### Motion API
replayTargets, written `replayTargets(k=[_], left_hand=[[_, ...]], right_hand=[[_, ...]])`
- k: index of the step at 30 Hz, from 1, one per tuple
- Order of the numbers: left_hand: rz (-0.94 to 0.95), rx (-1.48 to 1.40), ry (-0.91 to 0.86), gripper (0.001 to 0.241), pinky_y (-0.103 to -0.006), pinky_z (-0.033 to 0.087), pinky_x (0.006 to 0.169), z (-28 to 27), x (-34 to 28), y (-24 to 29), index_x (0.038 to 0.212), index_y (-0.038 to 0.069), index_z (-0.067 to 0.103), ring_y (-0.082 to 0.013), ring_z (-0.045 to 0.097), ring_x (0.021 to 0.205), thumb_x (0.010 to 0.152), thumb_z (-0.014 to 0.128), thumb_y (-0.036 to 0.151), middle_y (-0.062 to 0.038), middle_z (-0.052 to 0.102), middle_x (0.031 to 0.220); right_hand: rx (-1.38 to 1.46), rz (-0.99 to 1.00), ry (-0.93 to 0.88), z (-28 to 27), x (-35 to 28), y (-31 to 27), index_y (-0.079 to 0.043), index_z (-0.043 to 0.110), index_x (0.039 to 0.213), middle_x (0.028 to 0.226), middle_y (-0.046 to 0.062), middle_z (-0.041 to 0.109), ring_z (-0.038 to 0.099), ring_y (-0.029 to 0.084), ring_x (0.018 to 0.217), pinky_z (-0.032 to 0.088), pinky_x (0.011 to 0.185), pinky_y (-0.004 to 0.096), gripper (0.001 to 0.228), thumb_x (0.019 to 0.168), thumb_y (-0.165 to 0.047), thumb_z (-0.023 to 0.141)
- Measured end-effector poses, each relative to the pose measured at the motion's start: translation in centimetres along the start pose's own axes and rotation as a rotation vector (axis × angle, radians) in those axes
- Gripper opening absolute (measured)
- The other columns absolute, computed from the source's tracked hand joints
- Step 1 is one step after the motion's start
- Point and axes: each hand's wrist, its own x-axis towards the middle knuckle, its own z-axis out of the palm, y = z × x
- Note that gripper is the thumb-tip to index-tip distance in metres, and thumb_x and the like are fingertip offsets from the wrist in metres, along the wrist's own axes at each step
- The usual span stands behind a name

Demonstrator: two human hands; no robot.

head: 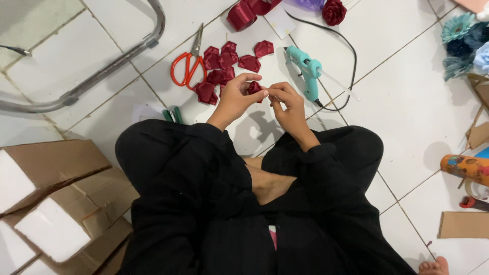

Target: The person constructs satin roses by applying glue from a glue gun to ribbon petals and rolling them by hand around a stick.

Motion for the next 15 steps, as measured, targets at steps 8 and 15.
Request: replayTargets(k=[8, 15], left_hand=[[0.034, 0.052, -0.046, 0.033, -0.0244, 0.055, 0.072, 0.1, 0.2, 0.3, 0.110, 0.017, 0.070, -0.0088, 0.065, 0.074, 0.078, 0.074, 0.010, -0.003, 0.070, 0.079], [-0.018, 0.091, -0.022, 0.024, -0.0266, 0.053, 0.075, 0.3, 0.3, 1.0, 0.101, 0.020, 0.073, -0.0098, 0.065, 0.078, 0.079, 0.070, 0.013, -0.004, 0.072, 0.083]], right_hand=[[0.022, 0.022, 0.009, -0.4, -0.6, 0.2, 0.000, 0.072, 0.111, 0.091, 0.014, 0.063, 0.064, 0.021, 0.080, 0.057, 0.063, 0.030, 0.035, 0.086, 0.019, 0.058], [-0.022, 0.082, 0.063, -0.5, -0.9, 0.3, -0.002, 0.069, 0.102, 0.091, 0.011, 0.063, 0.064, 0.022, 0.083, 0.057, 0.065, 0.031, 0.017, 0.088, 0.008, 0.065]])
